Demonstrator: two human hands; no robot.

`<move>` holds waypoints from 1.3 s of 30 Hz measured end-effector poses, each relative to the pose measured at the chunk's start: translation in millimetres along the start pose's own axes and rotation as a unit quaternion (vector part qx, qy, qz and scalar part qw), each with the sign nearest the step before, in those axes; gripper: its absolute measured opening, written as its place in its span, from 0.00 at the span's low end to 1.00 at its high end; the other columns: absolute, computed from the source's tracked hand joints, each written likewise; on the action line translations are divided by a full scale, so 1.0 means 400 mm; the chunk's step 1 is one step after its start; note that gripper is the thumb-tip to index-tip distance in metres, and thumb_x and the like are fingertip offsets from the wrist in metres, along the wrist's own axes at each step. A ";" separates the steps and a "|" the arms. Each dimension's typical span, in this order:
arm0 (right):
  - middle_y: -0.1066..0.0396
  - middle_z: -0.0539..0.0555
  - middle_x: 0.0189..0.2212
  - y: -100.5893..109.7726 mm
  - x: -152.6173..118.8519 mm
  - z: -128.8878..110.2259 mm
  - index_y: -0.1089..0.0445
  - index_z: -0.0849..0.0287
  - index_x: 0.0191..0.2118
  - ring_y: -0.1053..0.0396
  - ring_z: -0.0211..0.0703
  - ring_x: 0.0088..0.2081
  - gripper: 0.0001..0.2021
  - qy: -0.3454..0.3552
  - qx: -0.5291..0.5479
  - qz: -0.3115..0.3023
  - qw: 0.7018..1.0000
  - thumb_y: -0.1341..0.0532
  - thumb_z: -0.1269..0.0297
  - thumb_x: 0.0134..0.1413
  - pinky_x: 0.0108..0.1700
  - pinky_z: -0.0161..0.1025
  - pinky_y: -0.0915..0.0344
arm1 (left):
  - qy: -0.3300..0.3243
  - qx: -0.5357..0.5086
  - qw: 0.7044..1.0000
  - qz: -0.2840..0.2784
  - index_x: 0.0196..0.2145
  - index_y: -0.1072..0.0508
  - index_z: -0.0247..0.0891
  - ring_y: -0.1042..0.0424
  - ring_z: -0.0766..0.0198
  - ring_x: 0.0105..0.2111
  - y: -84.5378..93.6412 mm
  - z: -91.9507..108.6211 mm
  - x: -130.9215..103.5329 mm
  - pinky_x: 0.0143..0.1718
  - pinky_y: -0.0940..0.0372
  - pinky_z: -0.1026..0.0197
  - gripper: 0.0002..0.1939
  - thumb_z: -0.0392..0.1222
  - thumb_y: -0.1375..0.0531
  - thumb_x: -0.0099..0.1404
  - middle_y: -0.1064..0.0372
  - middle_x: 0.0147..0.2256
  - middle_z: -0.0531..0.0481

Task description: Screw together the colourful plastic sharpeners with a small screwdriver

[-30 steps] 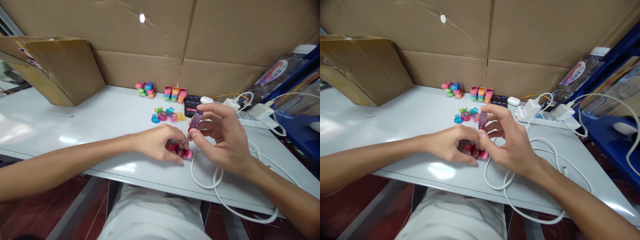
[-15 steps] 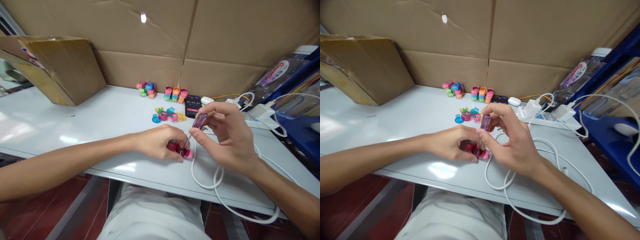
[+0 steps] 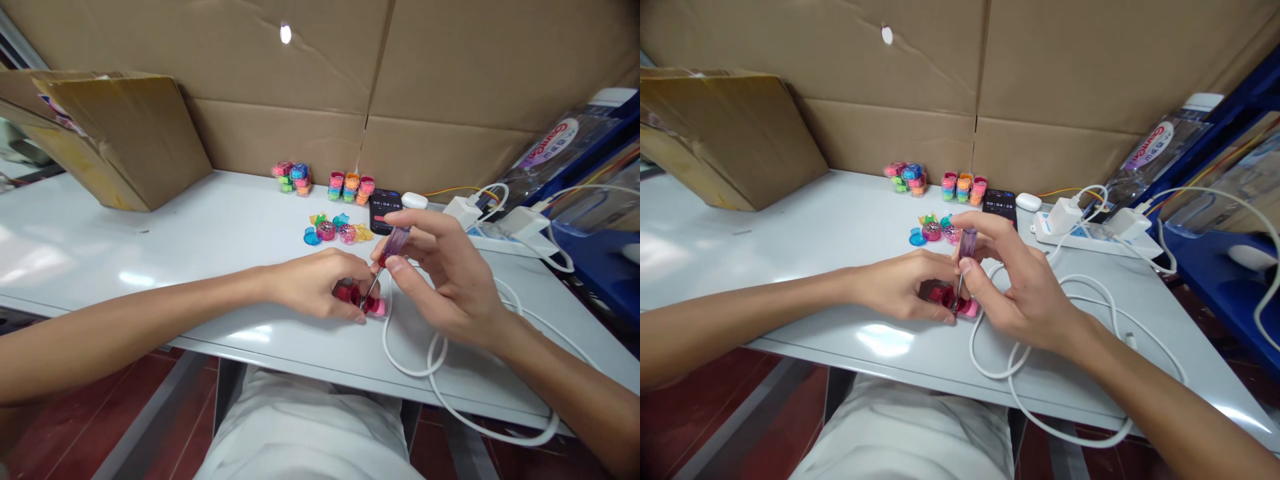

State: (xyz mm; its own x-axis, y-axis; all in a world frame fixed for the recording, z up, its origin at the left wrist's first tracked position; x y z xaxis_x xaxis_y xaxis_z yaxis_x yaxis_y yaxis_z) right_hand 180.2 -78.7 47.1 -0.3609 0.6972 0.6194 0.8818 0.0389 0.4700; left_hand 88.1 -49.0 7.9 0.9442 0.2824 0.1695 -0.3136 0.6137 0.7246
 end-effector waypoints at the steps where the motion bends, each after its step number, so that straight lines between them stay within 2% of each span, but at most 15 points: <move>1: 0.29 0.53 0.48 0.001 0.000 0.002 0.39 0.42 0.64 0.26 0.47 0.44 0.27 0.001 -0.008 0.000 1.000 0.41 0.74 0.64 0.48 0.50 0.26 | -0.002 0.001 1.000 -0.001 0.38 0.24 0.33 0.32 0.64 0.35 0.000 0.000 0.000 0.39 0.36 0.62 0.08 0.38 0.32 0.62 0.27 0.37 0.48; 5: 0.28 0.51 0.47 0.011 0.000 -0.008 0.35 0.42 0.62 0.27 0.46 0.42 0.29 0.037 -0.041 0.015 0.998 0.35 0.75 0.59 0.46 0.50 0.27 | -0.004 0.000 1.000 0.006 0.38 0.25 0.33 0.30 0.63 0.37 0.001 -0.001 -0.002 0.40 0.36 0.61 0.08 0.38 0.32 0.62 0.27 0.37 0.47; 8: 0.28 0.51 0.46 0.012 0.003 -0.021 0.32 0.44 0.59 0.27 0.45 0.43 0.26 0.056 -0.056 0.023 0.997 0.36 0.77 0.59 0.48 0.48 0.28 | -0.007 -0.004 1.000 0.002 0.38 0.25 0.34 0.30 0.63 0.37 0.001 0.000 -0.002 0.40 0.35 0.61 0.07 0.38 0.32 0.62 0.27 0.38 0.47; 10: 0.29 0.52 0.45 0.002 0.005 -0.017 0.33 0.45 0.59 0.28 0.44 0.44 0.24 0.035 -0.029 0.006 0.999 0.40 0.77 0.62 0.49 0.47 0.28 | -0.003 -0.001 1.000 0.000 0.37 0.25 0.34 0.31 0.63 0.36 0.001 0.001 -0.002 0.39 0.36 0.61 0.07 0.38 0.32 0.62 0.27 0.36 0.48; 13: 0.31 0.53 0.42 -0.009 0.004 -0.003 0.40 0.45 0.64 0.28 0.43 0.41 0.25 -0.006 0.053 -0.013 0.998 0.46 0.76 0.67 0.45 0.45 0.26 | 0.002 0.010 1.000 -0.002 0.36 0.26 0.35 0.32 0.64 0.34 0.002 0.000 -0.002 0.36 0.37 0.62 0.08 0.39 0.32 0.62 0.30 0.34 0.50; 15: 0.31 0.52 0.40 -0.010 0.002 -0.001 0.42 0.45 0.65 0.27 0.43 0.39 0.25 -0.011 0.066 -0.017 0.998 0.46 0.75 0.67 0.42 0.45 0.26 | -0.001 0.010 1.000 0.001 0.37 0.25 0.34 0.32 0.64 0.34 0.003 0.000 -0.002 0.37 0.36 0.62 0.09 0.40 0.32 0.62 0.30 0.35 0.49; 18: 0.29 0.51 0.40 -0.002 0.003 -0.012 0.37 0.47 0.63 0.28 0.43 0.39 0.25 0.020 0.009 -0.009 1.000 0.41 0.75 0.65 0.42 0.46 0.27 | -0.006 0.010 1.000 0.006 0.38 0.24 0.34 0.31 0.63 0.35 0.002 -0.001 -0.003 0.38 0.36 0.61 0.09 0.40 0.32 0.62 0.28 0.36 0.48; 22: 0.27 0.53 0.43 0.029 0.011 -0.056 0.29 0.47 0.58 0.30 0.43 0.39 0.25 0.106 -0.109 0.057 0.987 0.33 0.75 0.57 0.41 0.45 0.30 | -0.002 0.015 1.000 0.012 0.39 0.23 0.34 0.30 0.63 0.34 0.002 -0.005 -0.004 0.38 0.35 0.61 0.09 0.38 0.32 0.61 0.27 0.36 0.48; 24: 0.27 0.53 0.42 0.040 0.015 -0.069 0.27 0.46 0.57 0.31 0.43 0.37 0.26 0.120 -0.145 0.077 0.979 0.31 0.75 0.54 0.38 0.44 0.30 | -0.003 0.010 1.000 0.013 0.40 0.23 0.35 0.29 0.63 0.36 0.002 -0.003 -0.004 0.39 0.35 0.61 0.09 0.37 0.32 0.61 0.26 0.37 0.47; 27: 0.27 0.54 0.42 0.047 0.019 -0.059 0.27 0.43 0.59 0.29 0.45 0.40 0.27 0.099 -0.136 0.076 0.983 0.32 0.74 0.56 0.41 0.46 0.28 | -0.005 0.006 1.000 0.012 0.39 0.23 0.35 0.29 0.63 0.35 0.003 -0.001 -0.004 0.38 0.35 0.61 0.08 0.37 0.32 0.61 0.26 0.36 0.48; 31: 0.26 0.54 0.46 0.042 0.015 -0.018 0.32 0.40 0.63 0.27 0.47 0.44 0.28 0.045 -0.075 0.036 0.996 0.36 0.72 0.61 0.48 0.50 0.26 | -0.004 0.002 1.000 0.012 0.39 0.23 0.35 0.31 0.65 0.32 0.004 -0.001 -0.004 0.36 0.35 0.62 0.09 0.38 0.32 0.61 0.26 0.36 0.48; 35: 0.26 0.54 0.50 0.038 0.009 0.012 0.34 0.42 0.65 0.26 0.45 0.45 0.27 -0.002 -0.013 0.019 1.000 0.39 0.72 0.64 0.48 0.48 0.25 | 0.004 -0.003 1.000 0.010 0.39 0.24 0.35 0.31 0.65 0.32 0.002 -0.005 -0.004 0.35 0.36 0.63 0.09 0.39 0.32 0.61 0.27 0.35 0.49; 39: 0.23 0.51 0.43 0.045 0.016 -0.002 0.28 0.44 0.59 0.27 0.44 0.40 0.24 0.015 -0.045 0.039 0.998 0.34 0.73 0.60 0.45 0.47 0.28 | 0.002 0.002 1.000 0.007 0.39 0.24 0.35 0.31 0.65 0.33 0.001 -0.003 -0.003 0.36 0.36 0.62 0.09 0.39 0.33 0.62 0.28 0.34 0.49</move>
State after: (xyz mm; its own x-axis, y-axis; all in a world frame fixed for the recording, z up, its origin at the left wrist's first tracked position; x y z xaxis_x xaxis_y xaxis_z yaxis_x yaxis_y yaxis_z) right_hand 193.6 -74.0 60.1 -0.3019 0.6740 0.6742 0.8775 -0.0800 0.4729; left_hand 86.7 -48.2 7.2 0.9396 0.2930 0.1770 -0.3259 0.6071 0.7248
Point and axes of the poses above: each hand's wrist, its own x-axis towards the middle knuckle, its own y-axis out of the back of the hand, z = x × y, the point moved 9 cm from there along x, towards the middle knuckle
